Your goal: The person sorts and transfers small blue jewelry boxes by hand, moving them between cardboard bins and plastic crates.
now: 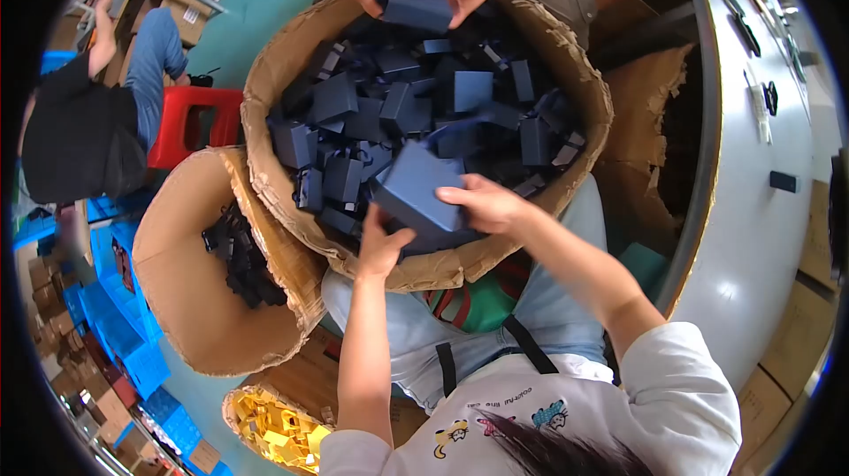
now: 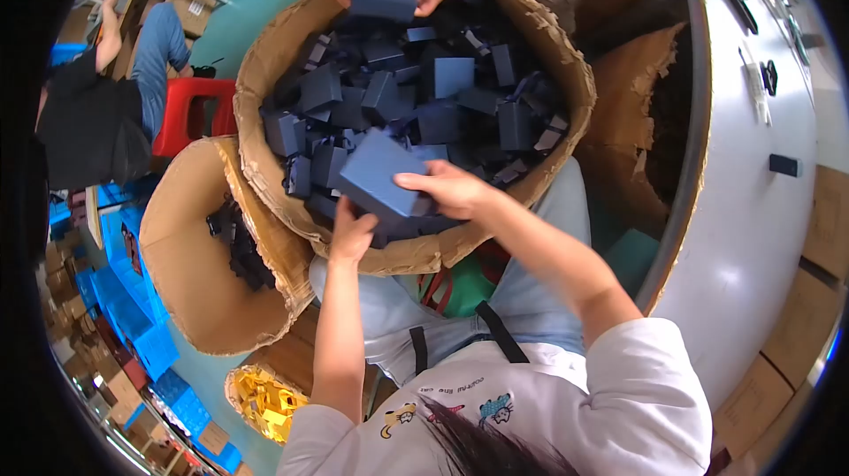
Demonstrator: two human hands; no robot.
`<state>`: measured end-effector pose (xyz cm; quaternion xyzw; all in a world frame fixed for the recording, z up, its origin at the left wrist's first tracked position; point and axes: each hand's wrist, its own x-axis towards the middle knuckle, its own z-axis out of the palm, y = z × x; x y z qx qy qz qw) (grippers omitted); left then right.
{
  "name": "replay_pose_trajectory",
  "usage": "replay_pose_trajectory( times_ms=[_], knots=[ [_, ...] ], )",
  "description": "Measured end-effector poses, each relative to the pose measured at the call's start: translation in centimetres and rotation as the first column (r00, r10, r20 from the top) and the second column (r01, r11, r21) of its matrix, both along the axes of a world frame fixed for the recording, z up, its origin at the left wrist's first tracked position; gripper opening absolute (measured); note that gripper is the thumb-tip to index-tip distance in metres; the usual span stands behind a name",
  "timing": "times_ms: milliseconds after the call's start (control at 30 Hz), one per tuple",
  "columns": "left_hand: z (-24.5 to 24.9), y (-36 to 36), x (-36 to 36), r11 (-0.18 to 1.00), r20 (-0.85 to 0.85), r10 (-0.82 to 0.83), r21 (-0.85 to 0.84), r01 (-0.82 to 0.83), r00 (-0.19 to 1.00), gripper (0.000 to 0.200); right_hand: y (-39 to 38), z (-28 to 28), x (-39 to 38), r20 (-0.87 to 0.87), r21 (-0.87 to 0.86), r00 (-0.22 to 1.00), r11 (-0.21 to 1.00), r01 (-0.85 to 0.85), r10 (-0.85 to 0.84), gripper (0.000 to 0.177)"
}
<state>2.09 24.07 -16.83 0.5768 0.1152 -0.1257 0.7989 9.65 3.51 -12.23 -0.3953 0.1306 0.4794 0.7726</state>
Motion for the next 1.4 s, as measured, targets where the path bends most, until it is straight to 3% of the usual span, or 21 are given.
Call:
replay_pose_trajectory(
  times_ms=[67,167,233,367,400,467,533,567,600,633,700,767,833,933,1033,1133,1233,1267,1333,1367,1400],
  knots=[
    [6.5,0.2,0.2,0.924,-0.056,0.275,-0.263,-0.279,0.960,0.098,2.9,-0.7,-0.4,-0.146,0.138,0.989,0.989,0.057,-0.037,0.061],
    [7.8,5.0,-3.5,0.958,0.092,0.204,0.186,-0.218,0.975,0.106,8.0,0.5,-0.7,-0.086,0.043,0.996,0.999,-0.009,0.013,0.062],
    [10.6,7.2,-5.9,0.849,0.063,0.326,0.420,-0.322,0.943,0.078,13.0,1.4,-2.0,0.021,0.053,0.987,0.986,-0.157,0.157,0.059],
    [13.4,18.0,-12.7,0.584,0.029,0.781,0.324,-0.745,0.624,0.054,25.1,5.2,-6.5,0.383,0.044,0.889,0.956,-0.291,0.253,0.073],
    [14.0,19.8,-13.0,0.453,0.107,0.821,0.474,-0.755,0.560,0.055,24.4,9.1,-5.5,0.259,0.064,0.910,0.935,-0.349,0.322,0.076],
    [14.2,22.4,-14.1,0.282,0.209,0.848,0.600,-0.749,0.487,0.057,27.9,7.8,-6.1,0.497,-0.047,0.837,0.970,-0.239,0.230,0.073],
    [12.9,24.6,-14.8,-0.391,0.489,0.700,0.872,-0.295,0.520,0.060,25.8,5.4,-4.8,0.569,-0.066,0.775,0.954,-0.292,0.276,0.063],
    [12.7,22.6,-13.4,-0.444,0.581,0.584,0.813,-0.376,0.566,0.061,23.8,4.1,-3.8,0.512,-0.082,0.816,0.961,-0.264,0.268,0.053],
    [11.7,20.8,-11.8,-0.414,0.621,0.513,0.783,-0.464,0.592,0.058,22.5,0.6,-3.4,0.575,-0.215,0.794,0.973,-0.086,0.198,0.041],
    [10.8,18.1,-9.9,-0.207,0.590,0.465,0.798,-0.567,0.660,0.052,20.9,-3.7,-2.5,0.595,-0.320,0.792,0.944,0.079,0.136,0.042],
    [9.6,11.0,-4.0,0.399,0.311,0.488,0.751,-0.526,0.815,0.047,15.3,-7.5,0.2,0.507,-0.624,0.839,0.756,0.199,0.197,0.039],
    [3.9,7.8,0.3,0.492,0.211,0.164,0.829,-0.265,0.964,0.061,12.1,-10.3,3.2,0.607,-0.721,0.759,0.566,0.400,0.235,0.058],
    [-1.6,6.5,4.5,0.341,0.158,-0.072,0.932,-0.125,0.985,0.079,11.2,-11.0,6.5,0.688,-0.717,0.680,0.377,0.586,0.251,0.080],
    [-4.7,5.1,9.4,-0.012,-0.219,-0.067,0.976,0.219,0.973,0.088,11.8,-9.4,11.6,0.537,-0.843,0.686,0.294,0.450,0.490,0.088],
    [-4.8,7.3,11.6,0.099,-0.416,-0.083,0.901,0.423,0.905,0.090,13.6,-9.4,15.5,0.326,-0.945,0.592,0.245,0.215,0.738,0.086],
    [-4.6,9.4,10.5,0.105,-0.329,-0.145,0.933,0.345,0.933,0.067,15.1,-9.1,17.6,0.072,-0.994,0.575,0.108,-0.028,0.815,0.072],
    [-4.1,10.9,9.4,0.329,-0.221,0.070,0.926,0.187,0.973,0.054,15.9,-12.4,16.3,0.231,-0.964,0.590,0.263,0.032,0.773,0.067],
    [-2.9,11.1,8.6,0.552,-0.163,0.179,0.833,0.038,0.970,0.052,15.5,-10.9,15.2,0.266,-0.957,0.593,0.282,0.068,0.760,0.063],
    [-1.8,11.6,6.3,0.892,-0.230,0.444,0.206,-0.403,0.866,0.054,14.5,-12.0,12.9,0.416,-0.867,0.652,0.494,0.074,0.634,0.061],
    [0.5,11.0,5.3,0.868,-0.323,0.458,-0.037,-0.494,0.828,0.054,13.4,-12.0,11.7,0.490,-0.833,0.616,0.539,0.123,0.617,0.060],
    [1.0,11.0,3.8,0.847,-0.350,0.450,-0.123,-0.517,0.821,0.051,12.0,-12.0,10.7,0.423,-0.669,0.827,0.743,0.008,0.371,0.060]
  ],
)
